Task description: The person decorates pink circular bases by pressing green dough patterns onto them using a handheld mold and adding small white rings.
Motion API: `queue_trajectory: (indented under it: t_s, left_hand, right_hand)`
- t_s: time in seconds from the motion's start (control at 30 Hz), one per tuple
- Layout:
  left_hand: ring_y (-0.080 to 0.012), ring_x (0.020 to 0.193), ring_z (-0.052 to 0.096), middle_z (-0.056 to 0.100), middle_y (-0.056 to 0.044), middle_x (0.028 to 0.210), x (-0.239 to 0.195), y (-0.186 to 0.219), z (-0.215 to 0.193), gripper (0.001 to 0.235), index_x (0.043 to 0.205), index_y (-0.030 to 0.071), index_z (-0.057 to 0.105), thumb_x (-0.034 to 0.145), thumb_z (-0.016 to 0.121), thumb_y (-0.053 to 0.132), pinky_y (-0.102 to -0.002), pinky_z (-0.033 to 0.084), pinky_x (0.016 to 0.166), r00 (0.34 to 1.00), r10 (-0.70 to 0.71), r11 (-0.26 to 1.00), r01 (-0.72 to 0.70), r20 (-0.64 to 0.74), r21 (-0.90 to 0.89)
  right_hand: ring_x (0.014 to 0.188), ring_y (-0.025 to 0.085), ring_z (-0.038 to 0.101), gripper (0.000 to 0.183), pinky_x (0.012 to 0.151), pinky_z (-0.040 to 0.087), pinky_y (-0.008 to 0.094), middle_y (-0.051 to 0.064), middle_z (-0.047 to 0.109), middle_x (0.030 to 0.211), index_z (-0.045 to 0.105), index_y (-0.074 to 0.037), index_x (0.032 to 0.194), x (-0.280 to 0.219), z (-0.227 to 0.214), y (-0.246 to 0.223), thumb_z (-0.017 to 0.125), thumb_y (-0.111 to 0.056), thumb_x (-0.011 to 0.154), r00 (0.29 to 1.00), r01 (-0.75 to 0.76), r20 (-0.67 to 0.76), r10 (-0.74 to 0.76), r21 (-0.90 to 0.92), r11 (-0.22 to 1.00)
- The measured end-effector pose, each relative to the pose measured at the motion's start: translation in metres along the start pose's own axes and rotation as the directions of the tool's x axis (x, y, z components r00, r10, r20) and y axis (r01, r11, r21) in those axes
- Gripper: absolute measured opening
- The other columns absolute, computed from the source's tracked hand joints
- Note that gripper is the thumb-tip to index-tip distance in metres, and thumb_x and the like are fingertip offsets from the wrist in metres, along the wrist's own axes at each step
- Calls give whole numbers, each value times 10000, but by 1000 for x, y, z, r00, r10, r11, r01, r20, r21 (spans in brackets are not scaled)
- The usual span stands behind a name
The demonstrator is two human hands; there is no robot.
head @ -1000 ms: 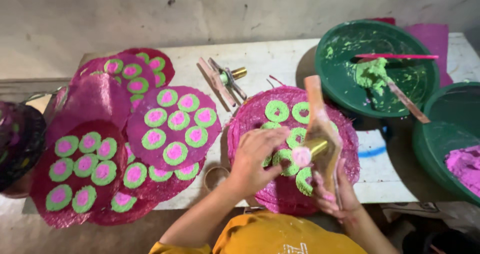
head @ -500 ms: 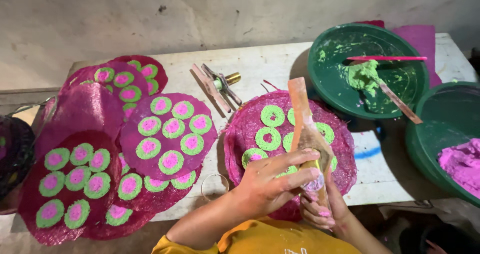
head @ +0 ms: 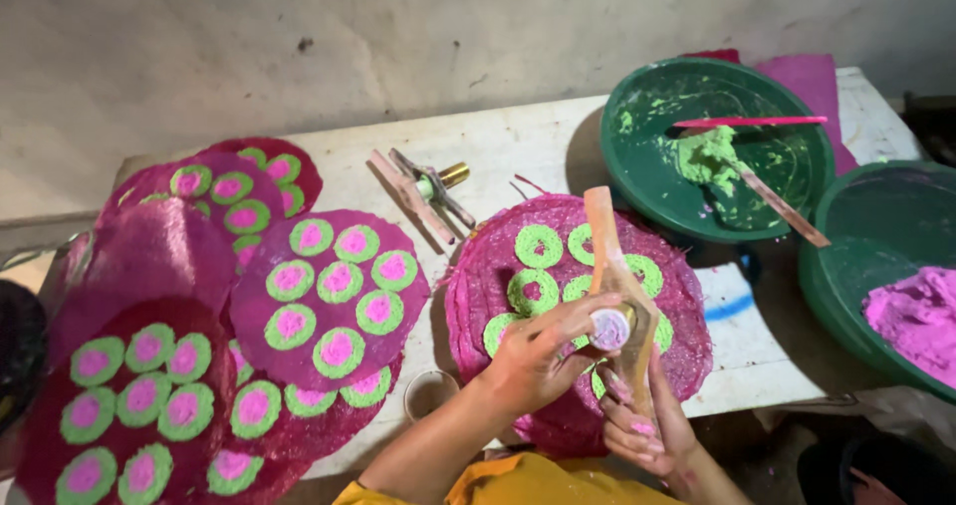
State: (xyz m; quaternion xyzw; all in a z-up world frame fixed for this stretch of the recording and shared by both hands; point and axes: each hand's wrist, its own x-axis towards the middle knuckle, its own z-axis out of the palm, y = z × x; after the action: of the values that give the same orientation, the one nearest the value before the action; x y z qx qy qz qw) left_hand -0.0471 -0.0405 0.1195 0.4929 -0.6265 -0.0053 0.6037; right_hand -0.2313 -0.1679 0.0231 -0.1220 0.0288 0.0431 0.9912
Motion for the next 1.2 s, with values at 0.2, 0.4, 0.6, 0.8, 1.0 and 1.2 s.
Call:
queue_trajectory:
  t_s: [0.2, 0.4, 0.6, 0.8, 1.0, 1.2]
  left_hand:
    - [-314, 1209, 721, 668, -137, 1380, -4, -10, 2, 620, 1368, 124, 538, 838, 830, -7, -351, 629, 953, 988, -148, 989, 148, 51, 7]
    - [-245, 967, 768, 719, -114, 1328, -5, -20, 7, 616, 1353, 129, 561, 812, 838, 29, -319, 627, 744, 942, -311, 949, 315, 124, -20]
    - [-292, 974, 753, 730, -113, 1235, 5, -25, 1, 530, 1268, 127, 546, 852, 865, 202, -376, 629, 756, 951, -291, 941, 265, 106, 213]
    - [-298, 962, 699, 709, -142, 1105, 51, -33, 12, 505, 1214, 69, 607, 808, 839, 258, -414, 559, 826, 759, -419, 908, 361, 498, 214]
    - [-269, 857, 659, 688, -141, 994, 73, -20, 89, 413, 1210, 110, 646, 835, 765, 235, -419, 531, 760, 347, -229, 712, 697, 910, -87]
    - [-300, 794, 661, 685, -138, 923, 92, 14, 148, 516, 1292, 184, 621, 801, 726, 303, -423, 534, 695, 425, -285, 857, 514, 859, 30]
  right_hand:
    - [307, 65, 360, 647, 286, 305, 208, -16, 428, 521, 460, -118, 911, 0, -1, 13, 295, -739, 989, 996, 62, -67, -61, 14, 998]
    - [300, 60, 349, 672, 281, 297, 204, -17, 444, 537, 485, -104, 914, -5, -15, 26, 275, -739, 982, 983, 132, -126, -132, -6, 991]
    - [349, 131, 486, 730, 331, 430, 275, 19, 516, 531, 556, -57, 906, -6, -23, 0, 317, -747, 931, 904, 234, -289, -316, -286, 929]
    - [541, 219, 698, 449, 534, 557, 381, 117, 703, 648, 653, -40, 988, -39, 46, -108, 649, -480, 899, 915, -105, -40, -401, -984, -142]
    - [643, 341, 627, 512, 563, 477, 443, 130, 611, 699, 583, -48, 862, -63, 138, -182, 739, -535, 890, 898, 391, 382, 220, -464, -795]
    - [659, 345, 604, 417, 572, 445, 446, 130, 541, 709, 535, -49, 881, -108, 149, -249, 645, -445, 953, 817, 557, 289, 498, -617, -556]
